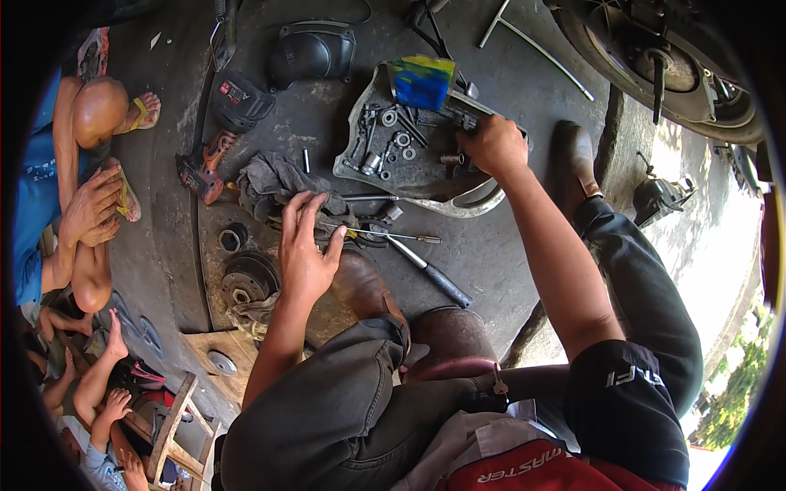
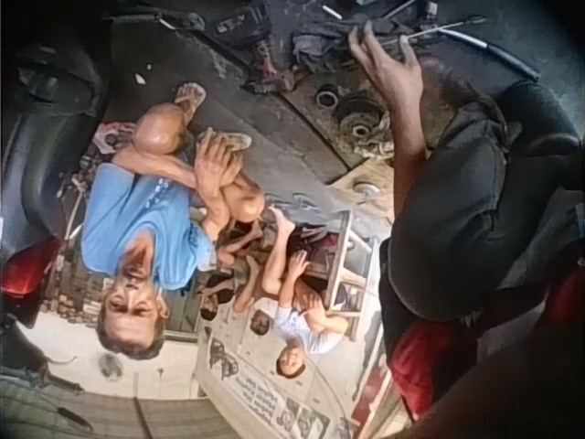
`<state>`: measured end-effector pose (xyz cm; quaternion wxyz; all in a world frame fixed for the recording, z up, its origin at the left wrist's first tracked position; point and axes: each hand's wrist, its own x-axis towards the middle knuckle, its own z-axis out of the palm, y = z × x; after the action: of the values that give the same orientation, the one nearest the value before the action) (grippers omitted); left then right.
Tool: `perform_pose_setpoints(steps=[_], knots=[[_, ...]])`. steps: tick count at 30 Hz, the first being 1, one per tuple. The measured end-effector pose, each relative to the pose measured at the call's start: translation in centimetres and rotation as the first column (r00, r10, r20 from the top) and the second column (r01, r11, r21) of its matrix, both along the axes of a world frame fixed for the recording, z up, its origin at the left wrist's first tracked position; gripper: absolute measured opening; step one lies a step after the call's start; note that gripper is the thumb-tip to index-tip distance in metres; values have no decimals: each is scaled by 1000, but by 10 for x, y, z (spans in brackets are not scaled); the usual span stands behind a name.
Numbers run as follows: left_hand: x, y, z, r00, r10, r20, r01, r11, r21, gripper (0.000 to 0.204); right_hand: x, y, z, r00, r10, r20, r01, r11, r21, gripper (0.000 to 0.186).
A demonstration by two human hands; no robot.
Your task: Cleaning and assembling motorcycle CVT transmission components including the pulley and rollers.
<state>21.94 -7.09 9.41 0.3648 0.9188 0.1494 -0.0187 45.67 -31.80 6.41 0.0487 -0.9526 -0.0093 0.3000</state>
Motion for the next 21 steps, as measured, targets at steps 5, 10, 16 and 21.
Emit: perform_pose_setpoints(steps=[5, 10, 16, 21], knots=[[2, -6, -13, 999, -31, 15, 31, 999, 12, 52, -5, 3, -3, 998, 68, -10, -68, 996, -58, 51], [22, -15, -11, 993, -58, 103, 53, 997, 49, 43, -7, -9, -17, 998, -62, -31, 64, 995, 75, 55], [62, -25, -12, 966, -148, 212, 117, 982, 152, 34, -2, -69, 16, 920, -136, -367, 379, 541, 751, 31], [111, -36, -38, 933, -329, 144, 319, 944, 85, 31, -4, -115, 29, 863, -232, -449, 505, 432, 747, 31]])
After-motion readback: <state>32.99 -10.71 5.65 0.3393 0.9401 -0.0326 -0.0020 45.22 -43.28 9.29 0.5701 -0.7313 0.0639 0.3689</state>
